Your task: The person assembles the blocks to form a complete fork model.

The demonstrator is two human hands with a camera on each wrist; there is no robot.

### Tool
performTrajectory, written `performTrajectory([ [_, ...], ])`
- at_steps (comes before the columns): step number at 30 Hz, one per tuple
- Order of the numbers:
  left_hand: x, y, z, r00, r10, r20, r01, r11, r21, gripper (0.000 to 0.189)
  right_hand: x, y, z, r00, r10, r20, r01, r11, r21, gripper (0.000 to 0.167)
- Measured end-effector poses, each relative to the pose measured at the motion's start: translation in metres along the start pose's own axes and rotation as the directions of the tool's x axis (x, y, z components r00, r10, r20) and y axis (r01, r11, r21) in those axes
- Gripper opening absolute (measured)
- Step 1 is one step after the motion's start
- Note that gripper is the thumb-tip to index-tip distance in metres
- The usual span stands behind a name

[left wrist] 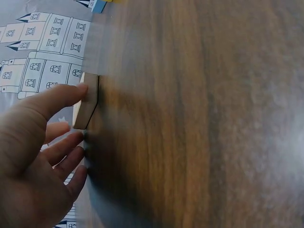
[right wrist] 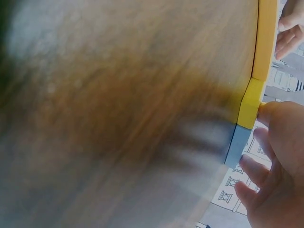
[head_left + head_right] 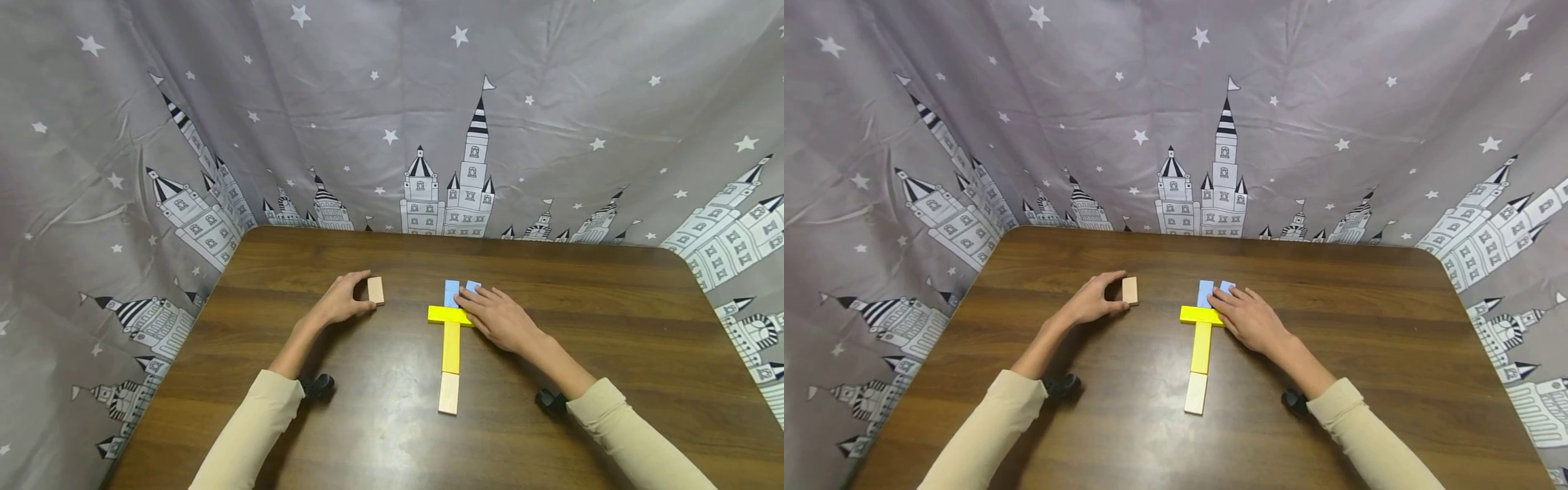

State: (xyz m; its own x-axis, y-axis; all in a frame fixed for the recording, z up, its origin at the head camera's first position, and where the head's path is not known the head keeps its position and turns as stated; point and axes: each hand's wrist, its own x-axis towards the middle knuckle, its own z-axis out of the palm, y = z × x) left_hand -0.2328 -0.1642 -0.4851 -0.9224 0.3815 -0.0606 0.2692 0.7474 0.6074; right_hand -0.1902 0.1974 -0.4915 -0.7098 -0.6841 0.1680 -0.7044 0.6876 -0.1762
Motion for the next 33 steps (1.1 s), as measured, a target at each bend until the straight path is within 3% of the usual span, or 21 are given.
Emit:
performTrajectory([
  [14,0.004,0.004,0.001,1.0,-0.003,-0.007,0.003,1.0,0.023,0.066,0.001,-0.001,-0.001,1.0,-0.003,-0.013,0.003,1.0,0.006,0.045],
  [27,0.015,0.02,0.018,0.999,-0.01,-0.052,0.008,0.999,-0.045,0.063,0.001,-0.003,-0.002,1.0,0.019,-0.008,-0.019,1.0,0.015,0.045],
  [33,0.021,0.027,0.026,0.997,0.015,-0.079,-0.02,0.998,-0.064,0.06,0.002,-0.003,-0.002,1.0,0.007,-0.003,-0.007,1.0,-0.002,0.044],
])
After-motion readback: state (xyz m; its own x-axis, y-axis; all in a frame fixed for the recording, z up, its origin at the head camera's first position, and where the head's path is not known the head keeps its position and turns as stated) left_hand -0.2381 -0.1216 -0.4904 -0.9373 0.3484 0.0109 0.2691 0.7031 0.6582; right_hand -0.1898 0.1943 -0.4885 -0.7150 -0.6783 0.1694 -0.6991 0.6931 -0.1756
